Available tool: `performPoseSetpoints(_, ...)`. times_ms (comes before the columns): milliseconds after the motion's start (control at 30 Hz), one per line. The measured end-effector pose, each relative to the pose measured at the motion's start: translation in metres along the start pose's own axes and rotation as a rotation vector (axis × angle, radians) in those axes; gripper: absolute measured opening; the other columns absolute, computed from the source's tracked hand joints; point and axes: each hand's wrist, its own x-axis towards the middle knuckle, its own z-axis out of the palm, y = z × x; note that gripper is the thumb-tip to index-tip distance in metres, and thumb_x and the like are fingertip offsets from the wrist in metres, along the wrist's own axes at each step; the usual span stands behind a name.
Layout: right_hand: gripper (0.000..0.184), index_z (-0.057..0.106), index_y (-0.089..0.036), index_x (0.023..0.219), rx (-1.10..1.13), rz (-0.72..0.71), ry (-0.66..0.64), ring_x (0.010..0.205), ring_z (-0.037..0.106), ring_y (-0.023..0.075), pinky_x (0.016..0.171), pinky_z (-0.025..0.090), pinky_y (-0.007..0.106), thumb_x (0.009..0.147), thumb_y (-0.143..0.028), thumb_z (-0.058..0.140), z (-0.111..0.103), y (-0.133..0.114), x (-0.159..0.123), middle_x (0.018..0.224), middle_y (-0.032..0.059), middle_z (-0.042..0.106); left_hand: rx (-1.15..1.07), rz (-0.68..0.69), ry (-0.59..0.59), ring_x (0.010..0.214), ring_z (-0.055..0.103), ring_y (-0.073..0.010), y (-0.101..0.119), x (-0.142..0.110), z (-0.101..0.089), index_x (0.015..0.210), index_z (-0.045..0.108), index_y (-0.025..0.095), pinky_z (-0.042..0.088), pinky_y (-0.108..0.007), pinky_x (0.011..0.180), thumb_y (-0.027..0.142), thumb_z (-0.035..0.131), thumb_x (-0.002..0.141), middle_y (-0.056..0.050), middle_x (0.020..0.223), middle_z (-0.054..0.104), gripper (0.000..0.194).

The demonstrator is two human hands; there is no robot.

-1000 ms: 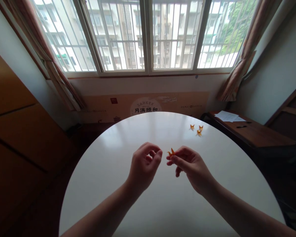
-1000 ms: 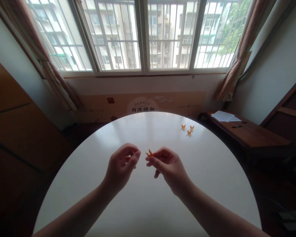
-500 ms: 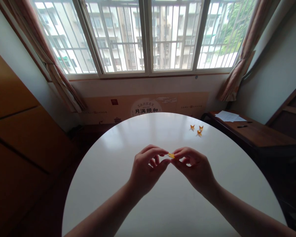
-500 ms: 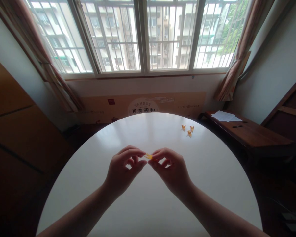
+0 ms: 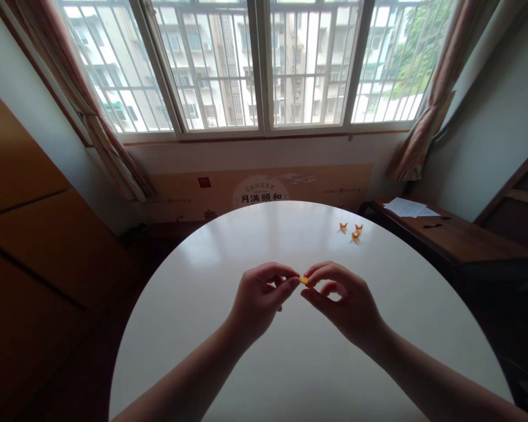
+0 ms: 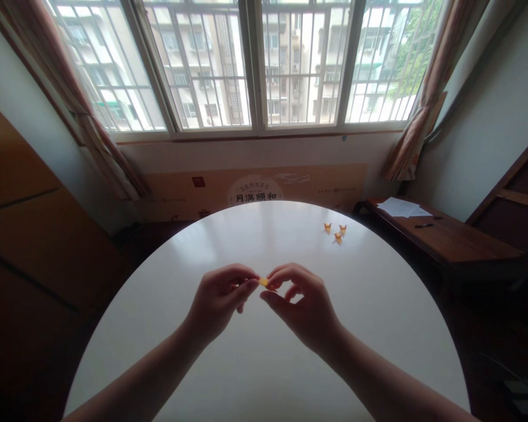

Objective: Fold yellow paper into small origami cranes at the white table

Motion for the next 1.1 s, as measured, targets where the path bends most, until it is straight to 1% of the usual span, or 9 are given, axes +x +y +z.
performPoseSetpoints(100, 0.016, 0.066, -0.022, 0.09, 0.23, 0.15, -0.054, 0.085, 0.065, 0.0188, 0.053, 0.053, 0.022, 0.083, -0.034, 0.074, -0.0007, -0.0008, 0.0013, 0.099, 0.0063, 0.067, -0.086, -0.078, -0.02, 0.043, 0.048, -0.0058, 0.0011, 0.0026, -0.002, 0.079, 0.072, 0.012, 0.04, -0.016, 0.038, 0.031, 0.073, 0.079, 0.0, 0.059, 0.061, 0.019)
performPoseSetpoints(167, 0.022, 0.065, -0.021, 0.092, 0.392, 0.295, -0.079, 0.083, 0.065, 0.019, 0.049, 0.052, 0.021, 0.087, -0.042, 0.069, -0.001, -0.0018, 0.0025, 0.095, 0.0058, 0.067, -0.143, -0.107, -0.036, 0.043, 0.048, -0.0059, 0.0013, 0.0039, -0.0028, 0.078, 0.072, 0.012, 0.039, -0.016, 0.037, 0.031, 0.074, 0.078, 0.0, 0.059, 0.062, 0.019)
performPoseSetpoints(233, 0.029, 0.063, -0.02, 0.09, 0.52, 0.461, -0.123, 0.077, 0.066, 0.0182, 0.045, 0.051, 0.02, 0.089, -0.049, 0.064, -0.0008, -0.0025, 0.0042, 0.089, 0.0054, 0.067, -0.173, -0.129, -0.06, 0.044, 0.049, -0.0062, 0.0012, 0.0048, -0.0032, 0.078, 0.072, 0.012, 0.04, -0.016, 0.037, 0.031, 0.074, 0.078, -0.001, 0.061, 0.064, 0.019)
performPoseSetpoints(300, 0.032, 0.061, -0.018, 0.087, 0.609, 0.588, -0.181, 0.07, 0.065, 0.016, 0.042, 0.049, 0.018, 0.088, -0.05, 0.064, -0.0005, -0.0027, 0.0061, 0.084, 0.005, 0.067, -0.18, -0.143, -0.083, 0.045, 0.05, -0.0066, 0.0007, 0.0053, -0.0035, 0.078, 0.072, 0.012, 0.04, -0.015, 0.037, 0.03, 0.075, 0.077, -0.001, 0.062, 0.065, 0.018)
performPoseSetpoints(367, 0.03, 0.06, -0.017, 0.086, 0.662, 0.644, -0.217, 0.064, 0.064, 0.0138, 0.041, 0.048, 0.017, 0.085, -0.045, 0.071, -0.0002, -0.0025, 0.0075, 0.08, 0.0037, 0.067, -0.177, -0.147, -0.098, 0.046, 0.05, -0.0068, 0.0001, 0.0055, -0.0038, 0.078, 0.072, 0.012, 0.04, -0.015, 0.037, 0.029, 0.075, 0.077, -0.001, 0.062, 0.065, 0.018)
performPoseSetpoints(500, 0.028, 0.06, -0.018, 0.086, 0.696, 0.654, -0.213, 0.061, 0.064, 0.0123, 0.04, 0.048, 0.016, 0.078, -0.034, 0.08, -0.0011, -0.0022, 0.0081, 0.075, 0.0007, 0.067, -0.179, -0.138, -0.114, 0.047, 0.05, -0.0071, -0.001, 0.0051, -0.0048, 0.08, 0.073, 0.012, 0.041, -0.016, 0.037, 0.03, 0.075, 0.077, -0.001, 0.062, 0.064, 0.019)
performPoseSetpoints(700, 0.027, 0.06, -0.017, 0.083, 0.647, 0.562, -0.164, 0.065, 0.067, 0.0136, 0.041, 0.048, 0.015, 0.078, -0.034, 0.081, -0.0013, -0.0014, 0.0067, 0.073, 0.0002, 0.067, -0.169, -0.095, -0.136, 0.049, 0.051, -0.0071, -0.0004, 0.0043, -0.007, 0.082, 0.073, 0.012, 0.041, -0.016, 0.038, 0.031, 0.077, 0.076, -0.003, 0.067, 0.066, 0.02)
performPoseSetpoints(833, 0.028, 0.06, -0.018, 0.082, 0.625, 0.521, -0.14, 0.065, 0.067, 0.0142, 0.042, 0.048, 0.016, 0.077, -0.035, 0.081, 0.0014, -0.0008, 0.0058, 0.071, -0.0003, 0.066, -0.076, 0.011, -0.115, 0.055, 0.055, -0.0093, 0.0022, 0.003, -0.0065, 0.08, 0.072, 0.012, 0.042, -0.017, 0.04, 0.026, 0.078, 0.075, -0.006, 0.073, 0.068, 0.016)
performPoseSetpoints(1100, 0.024, 0.061, -0.018, 0.083, 0.54, 0.391, -0.137, 0.064, 0.068, 0.0147, 0.044, 0.05, 0.018, 0.08, -0.034, 0.078, 0.0006, 0.0018, 0.0063, 0.071, -0.0003, 0.066, 0.139, 0.17, -0.089, 0.059, 0.059, -0.0101, 0.0049, 0.003, -0.0084, 0.075, 0.071, 0.014, 0.046, -0.018, 0.048, 0.022, 0.076, 0.077, -0.005, 0.073, 0.069, 0.01)
